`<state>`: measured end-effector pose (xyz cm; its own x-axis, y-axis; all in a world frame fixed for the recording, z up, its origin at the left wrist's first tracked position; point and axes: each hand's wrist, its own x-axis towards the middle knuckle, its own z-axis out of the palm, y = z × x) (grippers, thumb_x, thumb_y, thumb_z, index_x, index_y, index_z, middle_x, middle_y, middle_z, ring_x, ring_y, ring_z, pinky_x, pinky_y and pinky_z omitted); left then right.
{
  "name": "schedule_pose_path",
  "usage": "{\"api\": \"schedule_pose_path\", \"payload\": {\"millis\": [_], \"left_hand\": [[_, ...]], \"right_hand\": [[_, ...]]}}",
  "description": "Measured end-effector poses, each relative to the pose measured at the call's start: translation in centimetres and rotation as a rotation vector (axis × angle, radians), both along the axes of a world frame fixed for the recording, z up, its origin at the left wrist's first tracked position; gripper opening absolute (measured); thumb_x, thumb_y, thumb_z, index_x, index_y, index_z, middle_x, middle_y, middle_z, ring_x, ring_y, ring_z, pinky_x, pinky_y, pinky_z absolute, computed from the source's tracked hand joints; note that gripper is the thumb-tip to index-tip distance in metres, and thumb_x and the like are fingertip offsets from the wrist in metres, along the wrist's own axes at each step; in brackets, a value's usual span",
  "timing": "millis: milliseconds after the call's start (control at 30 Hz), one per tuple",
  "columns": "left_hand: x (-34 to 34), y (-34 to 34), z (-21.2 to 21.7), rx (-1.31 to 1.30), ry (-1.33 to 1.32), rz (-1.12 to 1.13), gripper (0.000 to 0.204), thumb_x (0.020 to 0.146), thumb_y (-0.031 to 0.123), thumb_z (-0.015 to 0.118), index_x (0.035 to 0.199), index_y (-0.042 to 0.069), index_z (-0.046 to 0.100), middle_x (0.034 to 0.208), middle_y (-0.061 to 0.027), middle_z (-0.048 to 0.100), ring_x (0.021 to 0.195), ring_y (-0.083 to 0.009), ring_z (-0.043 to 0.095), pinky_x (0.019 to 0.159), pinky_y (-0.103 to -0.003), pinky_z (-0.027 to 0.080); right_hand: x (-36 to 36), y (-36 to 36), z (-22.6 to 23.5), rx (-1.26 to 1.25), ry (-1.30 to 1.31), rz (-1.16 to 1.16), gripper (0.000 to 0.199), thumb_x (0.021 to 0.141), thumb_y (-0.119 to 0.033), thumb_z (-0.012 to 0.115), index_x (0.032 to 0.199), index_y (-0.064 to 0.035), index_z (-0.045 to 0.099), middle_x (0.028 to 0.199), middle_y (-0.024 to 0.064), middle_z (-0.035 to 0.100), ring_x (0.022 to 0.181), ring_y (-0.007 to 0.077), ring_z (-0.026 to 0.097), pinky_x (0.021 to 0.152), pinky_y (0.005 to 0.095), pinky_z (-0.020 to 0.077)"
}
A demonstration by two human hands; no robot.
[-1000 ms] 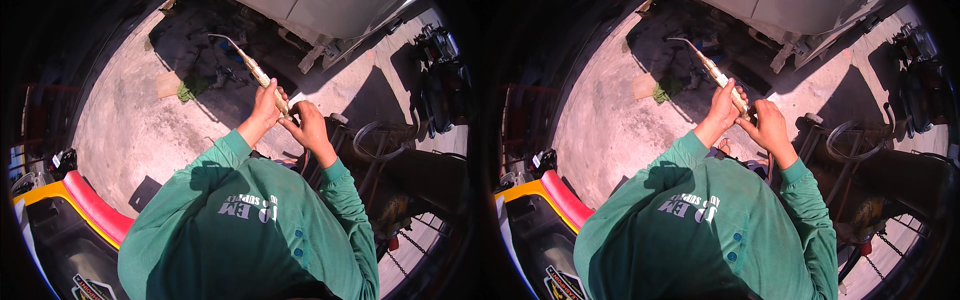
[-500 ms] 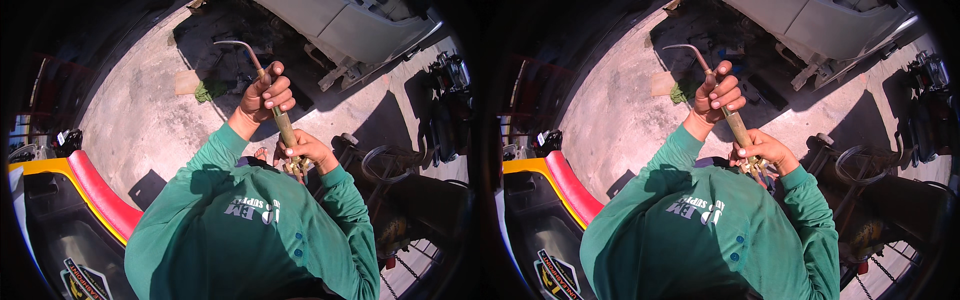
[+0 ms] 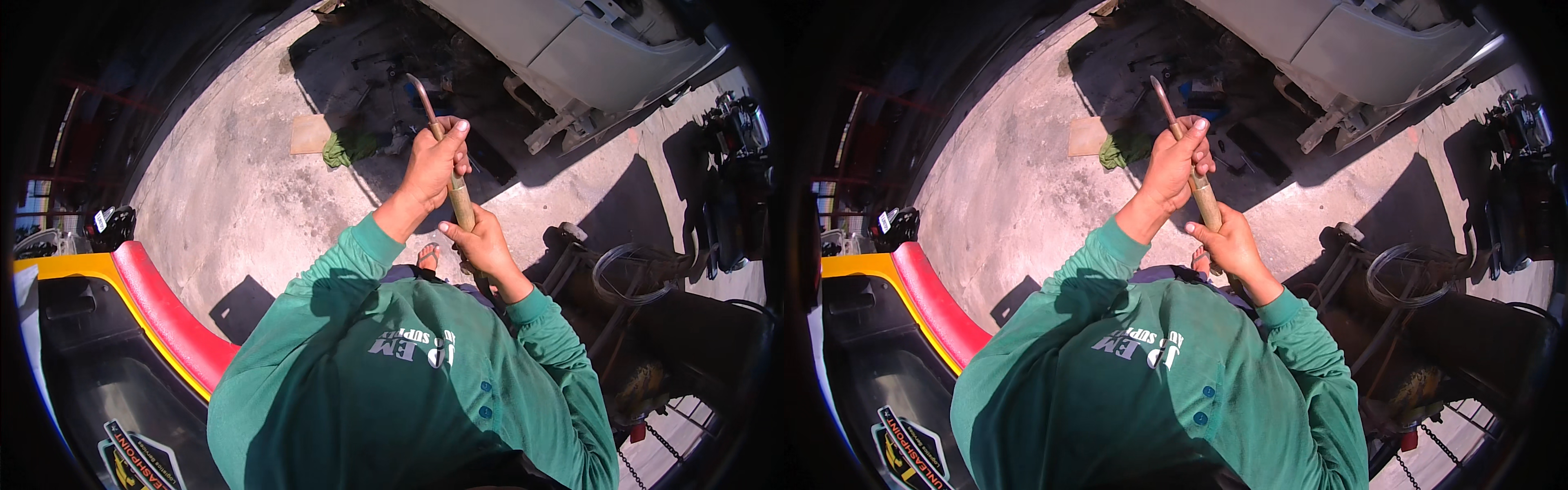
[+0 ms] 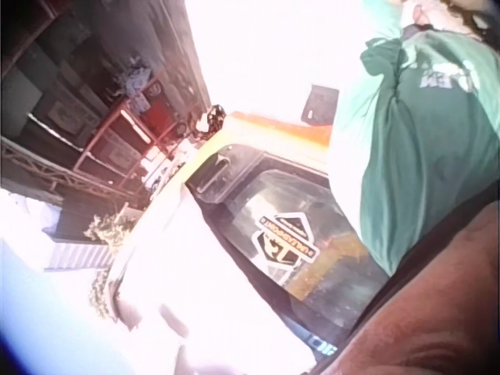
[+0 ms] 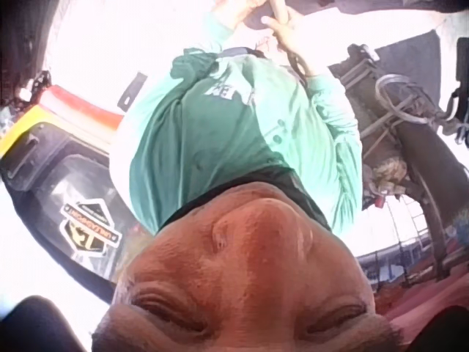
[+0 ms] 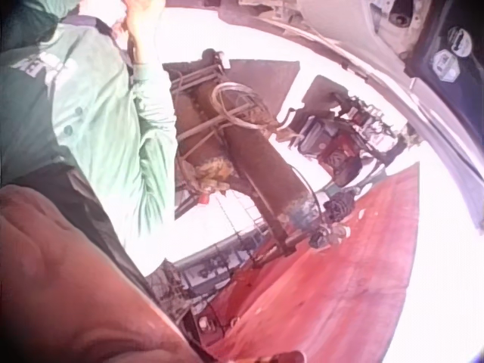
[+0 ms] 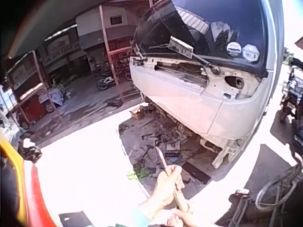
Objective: The person sits on the floor and assembles a mechanical component using a wrench and other hand tools. They tighten and adjust parts of the assembly, then connect a hose to a gas cylinder.
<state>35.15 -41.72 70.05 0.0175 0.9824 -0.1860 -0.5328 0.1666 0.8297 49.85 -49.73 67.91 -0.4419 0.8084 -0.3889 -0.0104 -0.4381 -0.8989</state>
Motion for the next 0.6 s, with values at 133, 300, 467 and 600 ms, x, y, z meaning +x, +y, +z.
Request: {"api": "schedule_pose_path", "payload": {"millis": [133,300,467,600], "left_hand": [[-2.2,-0.9,-1.3,0.004,-0.399,-0.280,0.045,0.100,0.014,0.060,0.140,-0.003,0.046,0.114,-0.0188,0.065,0.110,-0.0313,0.066,0.096,-0.039,0.055],[-2.8,-0.9,-0.7,0.135,0.222,-0.395,0.053,0.088,0.006,0.074,0.134,-0.005,0.050,0.128,-0.0222,0.061,0.120,-0.0288,0.063,0.103,-0.038,0.053],[1.3,-1.7,2.0,0.161,-0.087,-0.448,0.063,0.083,0.013,0.080,0.136,-0.001,0.049,0.130,-0.0205,0.060,0.124,-0.0321,0.060,0.101,-0.042,0.052],[2.0,-1.6,-1.0,0.192,0.151,-0.545,0.067,0.080,0.017,0.084,0.135,-0.002,0.050,0.116,-0.0162,0.066,0.113,-0.0283,0.065,0.097,-0.039,0.054]], "right_hand": [[1.8,0.7,-3.0,0.012,-0.020,-0.012,0.028,0.090,-0.021,0.078,0.095,-0.0033,0.057,0.066,0.0007,0.058,0.049,0.0094,0.055,0.044,0.0249,0.0437],[4.6,-0.8,-2.1,-0.089,0.149,0.095,0.030,0.090,-0.024,0.078,0.094,-0.0036,0.056,0.063,0.0002,0.056,0.047,0.0091,0.053,0.043,0.0249,0.0431],[6.4,-2.7,-1.8,-0.145,0.311,0.078,0.032,0.090,-0.026,0.078,0.094,-0.0028,0.056,0.058,0.0004,0.053,0.043,0.0089,0.051,0.055,0.0292,0.0519],[8.5,-5.0,-2.7,-0.177,0.347,0.020,0.033,0.089,-0.028,0.079,0.092,-0.0048,0.056,0.058,-0.0006,0.051,0.045,0.0090,0.052,0.052,0.0279,0.0524]]}}
